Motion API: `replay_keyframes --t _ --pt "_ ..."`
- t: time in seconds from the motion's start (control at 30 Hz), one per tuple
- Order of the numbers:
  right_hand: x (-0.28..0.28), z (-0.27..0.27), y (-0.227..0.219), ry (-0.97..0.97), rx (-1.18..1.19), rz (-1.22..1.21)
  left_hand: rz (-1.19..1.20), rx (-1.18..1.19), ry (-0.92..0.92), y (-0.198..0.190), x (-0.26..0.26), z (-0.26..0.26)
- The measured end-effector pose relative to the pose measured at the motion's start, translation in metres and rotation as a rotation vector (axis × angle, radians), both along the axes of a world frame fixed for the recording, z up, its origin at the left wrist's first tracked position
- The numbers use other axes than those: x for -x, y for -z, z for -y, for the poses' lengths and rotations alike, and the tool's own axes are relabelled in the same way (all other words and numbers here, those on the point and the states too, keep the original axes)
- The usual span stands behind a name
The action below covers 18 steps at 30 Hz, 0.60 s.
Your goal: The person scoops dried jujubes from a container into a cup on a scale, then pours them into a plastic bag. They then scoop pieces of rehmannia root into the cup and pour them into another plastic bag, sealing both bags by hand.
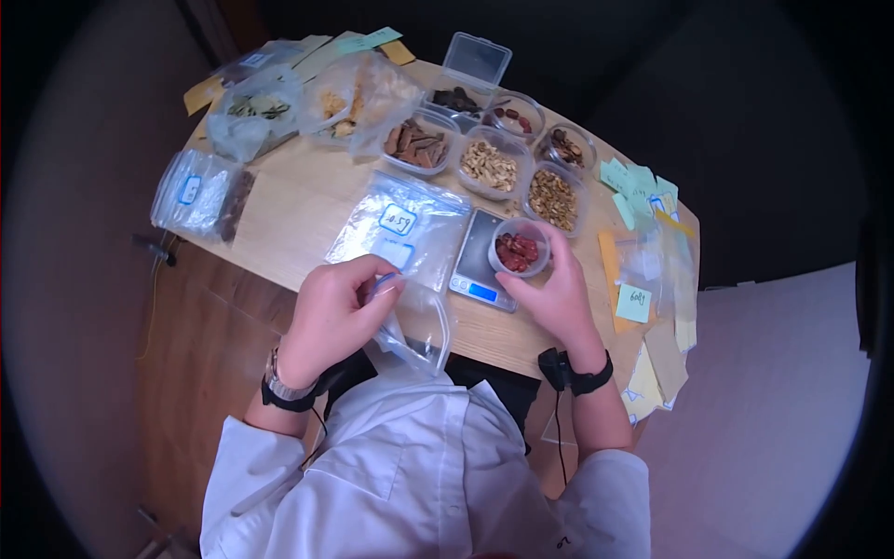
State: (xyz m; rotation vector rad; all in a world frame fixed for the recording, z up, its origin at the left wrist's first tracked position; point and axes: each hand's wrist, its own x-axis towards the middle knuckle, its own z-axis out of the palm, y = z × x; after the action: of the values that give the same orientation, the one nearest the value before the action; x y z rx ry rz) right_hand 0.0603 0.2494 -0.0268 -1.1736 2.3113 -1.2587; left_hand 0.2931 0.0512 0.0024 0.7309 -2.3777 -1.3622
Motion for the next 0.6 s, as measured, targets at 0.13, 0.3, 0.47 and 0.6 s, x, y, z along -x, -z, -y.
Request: replay_keyframes --t 0.13,0.3,0.47,0.6 --pt "-0.016 0.004 -0.033 -0.076 0.037 -0.098 -0.008 0.029 0.001 0.005 0.003 0.002" --pt "-0.031 0.016 -0.072 -0.330 0.031 -0.338 -0.014 0.062 0.014 0.004 0.006 0.005" --pt "-0.050 0.033 -0.089 -0.496 -0.050 -0.560 -0.052 0.108 -0.004 0.006 0.006 0.006" --pt "-0.061 0.039 -0.097 -0.568 -0.100 -0.695 -0.031 0.100 -0.011 0.005 0.004 0.009"
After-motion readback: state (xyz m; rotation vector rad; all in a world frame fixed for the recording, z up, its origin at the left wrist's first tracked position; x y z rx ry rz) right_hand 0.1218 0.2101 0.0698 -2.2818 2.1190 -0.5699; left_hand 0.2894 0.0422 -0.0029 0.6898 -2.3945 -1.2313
